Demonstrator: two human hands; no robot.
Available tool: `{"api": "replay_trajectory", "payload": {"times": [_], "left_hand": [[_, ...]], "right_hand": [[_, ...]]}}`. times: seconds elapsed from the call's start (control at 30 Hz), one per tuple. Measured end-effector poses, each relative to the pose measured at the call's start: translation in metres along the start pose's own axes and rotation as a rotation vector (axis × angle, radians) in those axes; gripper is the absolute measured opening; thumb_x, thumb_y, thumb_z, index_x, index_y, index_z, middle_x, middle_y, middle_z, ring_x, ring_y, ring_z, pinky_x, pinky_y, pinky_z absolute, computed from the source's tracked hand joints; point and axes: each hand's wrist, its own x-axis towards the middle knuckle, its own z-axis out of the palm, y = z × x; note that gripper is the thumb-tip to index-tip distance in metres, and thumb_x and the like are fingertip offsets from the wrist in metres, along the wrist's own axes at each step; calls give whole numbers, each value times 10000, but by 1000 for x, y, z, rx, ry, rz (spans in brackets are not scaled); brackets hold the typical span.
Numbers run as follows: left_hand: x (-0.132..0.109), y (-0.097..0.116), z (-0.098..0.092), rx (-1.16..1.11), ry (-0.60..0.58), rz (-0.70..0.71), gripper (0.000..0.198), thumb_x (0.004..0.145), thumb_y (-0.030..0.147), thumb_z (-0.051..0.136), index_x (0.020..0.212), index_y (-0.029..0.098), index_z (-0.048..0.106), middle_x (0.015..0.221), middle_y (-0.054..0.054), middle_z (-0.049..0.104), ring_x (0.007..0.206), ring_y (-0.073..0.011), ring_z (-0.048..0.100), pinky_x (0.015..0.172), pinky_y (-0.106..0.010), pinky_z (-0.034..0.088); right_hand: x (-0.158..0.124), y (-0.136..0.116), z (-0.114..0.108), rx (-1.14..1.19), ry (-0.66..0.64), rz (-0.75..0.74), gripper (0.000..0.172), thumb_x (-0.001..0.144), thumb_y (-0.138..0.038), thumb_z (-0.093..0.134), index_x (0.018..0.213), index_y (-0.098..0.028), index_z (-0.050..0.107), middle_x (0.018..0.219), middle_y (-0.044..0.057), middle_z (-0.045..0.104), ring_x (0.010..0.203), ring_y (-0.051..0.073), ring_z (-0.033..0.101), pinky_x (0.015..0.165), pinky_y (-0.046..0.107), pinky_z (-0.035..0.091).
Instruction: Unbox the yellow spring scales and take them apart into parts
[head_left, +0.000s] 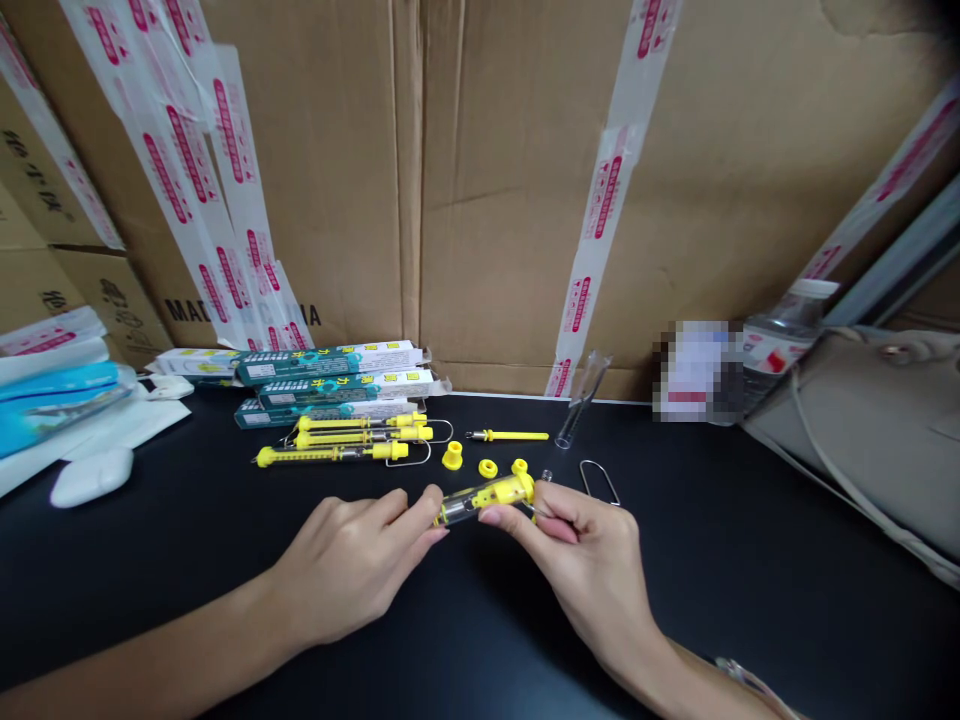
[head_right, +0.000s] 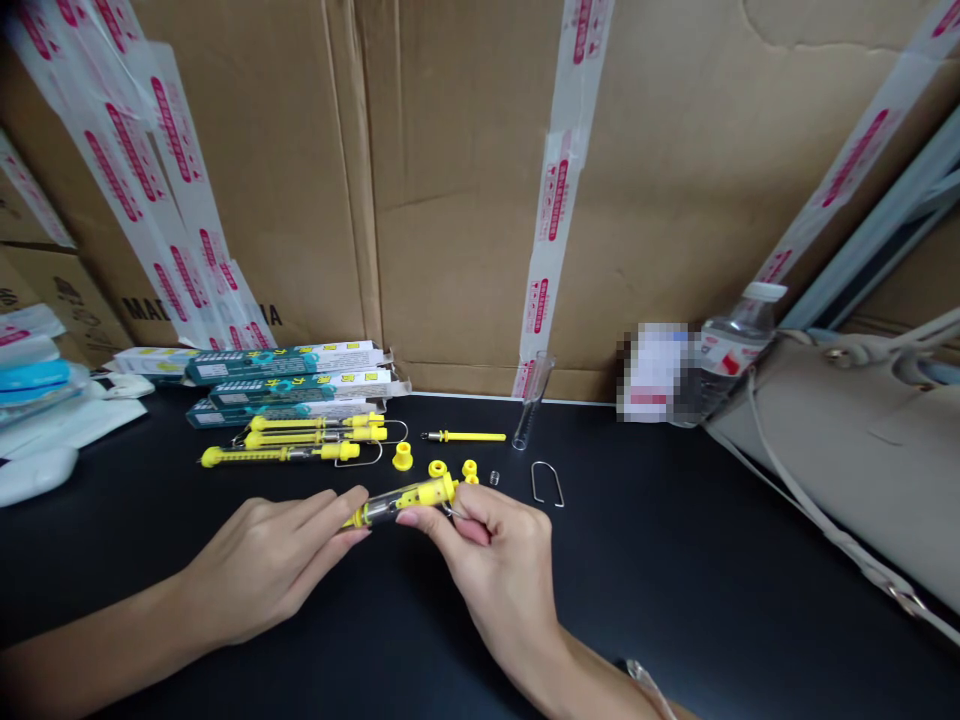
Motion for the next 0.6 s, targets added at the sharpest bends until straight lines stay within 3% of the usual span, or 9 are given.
{"api": "replay_trajectory", "payload": {"times": [0.23, 0.6], "left_hand": [[-3, -1, 4, -16, -25, -19, 342, 1098, 348, 235, 1248, 192, 500, 738, 28, 689, 540, -163, 704, 431, -280, 400], [7, 0, 3, -12, -43, -28, 314, 1090, 330, 271, 1235, 198, 516, 724, 39, 688, 503, -184, 703, 404, -299, 436]], "right_hand": [[-2, 2, 0, 67, -19, 148, 710, 726, -513, 792, 579, -245, 151, 563, -70, 185, 533, 95, 165, 452, 258, 161], [10, 5, -3, 41, -98, 361, 695, 675, -558, 798, 594, -244, 184, 597, -75, 192, 592, 112, 158, 494, 262, 142]]}}
